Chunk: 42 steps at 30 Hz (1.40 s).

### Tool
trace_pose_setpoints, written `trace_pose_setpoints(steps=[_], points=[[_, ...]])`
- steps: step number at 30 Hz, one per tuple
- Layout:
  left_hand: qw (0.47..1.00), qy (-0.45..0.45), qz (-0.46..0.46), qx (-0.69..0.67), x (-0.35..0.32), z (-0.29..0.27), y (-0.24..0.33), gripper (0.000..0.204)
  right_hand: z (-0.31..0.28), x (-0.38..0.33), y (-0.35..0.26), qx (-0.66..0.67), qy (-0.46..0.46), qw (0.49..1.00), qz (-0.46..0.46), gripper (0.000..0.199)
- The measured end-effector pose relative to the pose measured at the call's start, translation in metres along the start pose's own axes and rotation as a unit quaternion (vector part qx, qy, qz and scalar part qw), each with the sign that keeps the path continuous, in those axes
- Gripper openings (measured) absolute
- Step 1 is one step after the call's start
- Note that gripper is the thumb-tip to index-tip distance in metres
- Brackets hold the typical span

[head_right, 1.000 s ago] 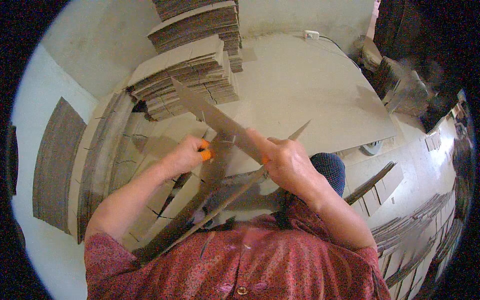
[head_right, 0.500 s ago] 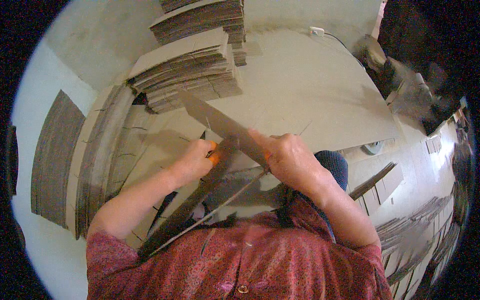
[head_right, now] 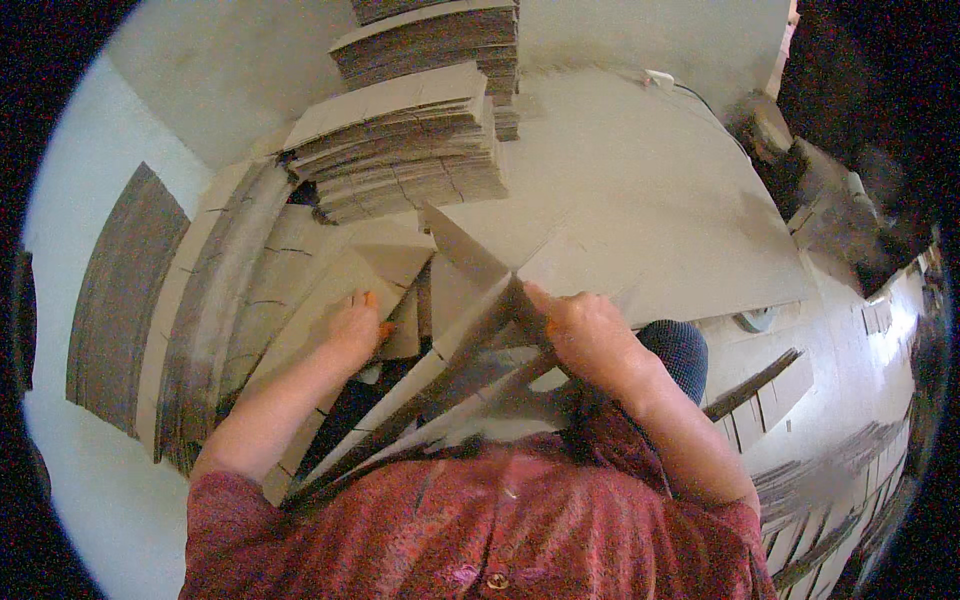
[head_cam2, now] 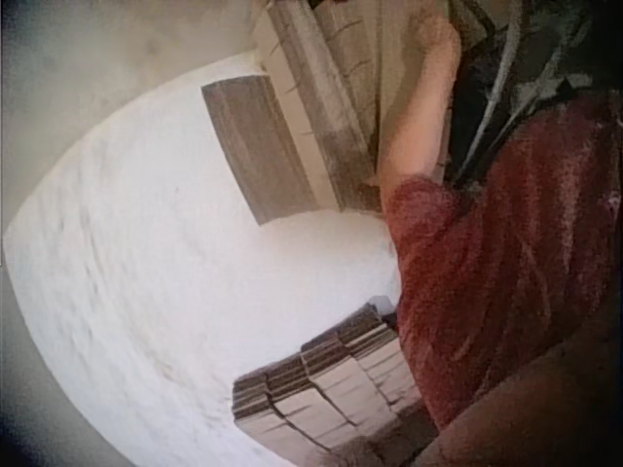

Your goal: The person sits on the floor and repeatedly folds pre-cut cardboard sheets into multi-compartment dividers. They use an orange utility knife to score or trim edges, then fold the panels into a grid-like structure and place the finished units into a growing stack.

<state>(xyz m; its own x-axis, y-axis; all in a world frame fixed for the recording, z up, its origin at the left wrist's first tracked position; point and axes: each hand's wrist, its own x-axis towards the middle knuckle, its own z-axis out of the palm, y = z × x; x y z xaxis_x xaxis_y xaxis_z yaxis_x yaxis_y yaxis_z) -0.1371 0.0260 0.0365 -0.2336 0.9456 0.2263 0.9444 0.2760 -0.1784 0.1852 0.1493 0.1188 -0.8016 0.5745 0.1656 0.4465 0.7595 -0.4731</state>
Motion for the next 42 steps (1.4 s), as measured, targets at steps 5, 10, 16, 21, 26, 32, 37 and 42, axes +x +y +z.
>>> trace_pose_setpoints(steps=[5,10,16,21,26,32,37,42], points=[[0.974,-0.208,-0.088,-0.015,0.008,-0.031,-0.027,0.014,-0.004,0.000,-0.007,0.027,-0.007,0.999,0.023,0.043],[0.965,-0.116,-0.127,-0.198,0.021,-0.028,-0.082,0.017,-0.004,-0.013,-0.003,0.049,0.053,0.996,-0.059,0.049],[0.942,-0.128,-0.103,-0.291,0.060,-0.058,-0.065,0.021,-0.022,-0.017,-0.021,0.010,0.120,0.981,-0.151,0.054],[0.888,-0.200,-0.039,-0.411,0.067,-0.095,0.001,0.024,-0.014,-0.013,-0.014,0.038,0.091,0.989,-0.106,0.052],[0.851,-0.173,-0.019,-0.496,0.062,-0.113,0.026,0.024,-0.003,-0.014,0.012,0.061,0.063,0.994,-0.066,0.050],[0.875,-0.121,0.011,-0.469,0.105,-0.123,0.032,0.032,-0.037,0.000,0.029,0.078,0.121,0.990,0.008,0.043],[0.963,0.124,0.066,-0.229,0.183,-0.092,0.002,0.052,-0.048,0.016,0.068,-0.036,0.107,0.985,0.134,0.042],[0.988,0.111,0.034,-0.099,0.247,-0.096,0.018,0.072,-0.049,0.034,0.121,-0.070,0.139,0.983,0.100,0.043]])
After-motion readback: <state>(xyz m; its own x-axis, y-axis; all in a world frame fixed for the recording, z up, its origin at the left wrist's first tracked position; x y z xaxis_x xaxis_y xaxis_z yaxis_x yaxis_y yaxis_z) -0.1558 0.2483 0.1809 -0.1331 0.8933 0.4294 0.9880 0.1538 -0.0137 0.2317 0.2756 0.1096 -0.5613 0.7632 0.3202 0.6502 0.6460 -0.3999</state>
